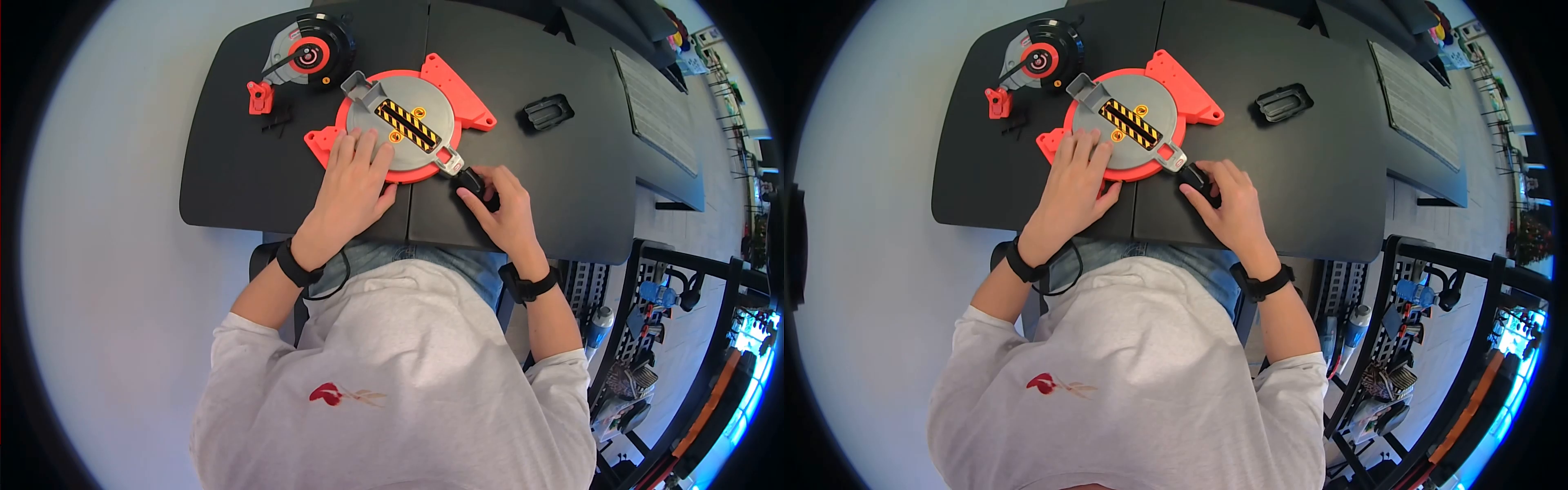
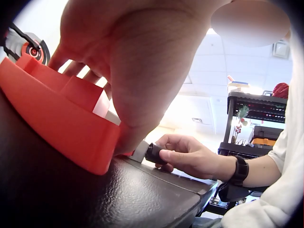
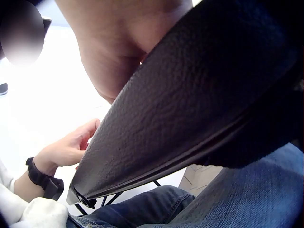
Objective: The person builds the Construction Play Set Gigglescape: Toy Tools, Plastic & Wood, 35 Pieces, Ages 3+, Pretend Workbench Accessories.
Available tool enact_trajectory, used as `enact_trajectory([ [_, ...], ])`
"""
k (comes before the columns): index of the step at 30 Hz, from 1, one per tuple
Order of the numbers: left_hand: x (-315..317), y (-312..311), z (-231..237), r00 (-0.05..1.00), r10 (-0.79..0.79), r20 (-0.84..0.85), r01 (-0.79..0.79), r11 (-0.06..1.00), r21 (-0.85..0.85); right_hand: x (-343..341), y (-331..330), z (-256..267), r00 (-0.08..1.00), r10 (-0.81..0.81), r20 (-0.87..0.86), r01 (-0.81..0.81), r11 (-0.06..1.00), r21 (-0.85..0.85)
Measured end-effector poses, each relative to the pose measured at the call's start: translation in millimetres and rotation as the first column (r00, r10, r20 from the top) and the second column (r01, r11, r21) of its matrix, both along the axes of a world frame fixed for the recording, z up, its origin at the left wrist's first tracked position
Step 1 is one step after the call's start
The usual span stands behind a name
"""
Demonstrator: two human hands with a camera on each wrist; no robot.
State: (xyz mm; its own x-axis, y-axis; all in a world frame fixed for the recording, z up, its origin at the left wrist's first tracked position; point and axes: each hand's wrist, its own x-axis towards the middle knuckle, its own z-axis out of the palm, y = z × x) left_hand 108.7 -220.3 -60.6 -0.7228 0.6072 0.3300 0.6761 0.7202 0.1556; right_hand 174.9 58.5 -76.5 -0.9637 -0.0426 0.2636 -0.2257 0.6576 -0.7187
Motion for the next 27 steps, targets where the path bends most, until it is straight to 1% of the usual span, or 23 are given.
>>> enact_trajectory([
  [5, -1, -1, 1, 1.0, -0.006, -0.004, 0.006, 1.0, 0.014, 0, 0, 1, 1.0, 0.007, -0.005, -0.007, 1.0, 0.004],
  [14, -8, -9, 13, 0.989, -0.043, 0.143, 0.033, 0.997, 0.072, -1, 1, 2, 1.0, 0.012, 0.02, -0.012, 1.0, -0.003],
  [17, -7, -9, 16, 0.988, -0.043, 0.152, 0.032, 0.997, 0.075, -1, 1, 3, 1.0, 0.015, 0.024, -0.015, 1.0, 0.003],
  [23, -15, -19, 27, 0.958, -0.061, 0.281, 0.016, 0.987, 0.162, -1, 2, 2, 1.0, 0.014, 0.006, -0.014, 1.0, 0.0],
  [27, -21, -24, 35, 0.941, -0.088, 0.326, 0.017, 0.977, 0.215, -2, 2, 4, 1.0, 0.011, 0.007, -0.011, 1.0, -0.007],
])
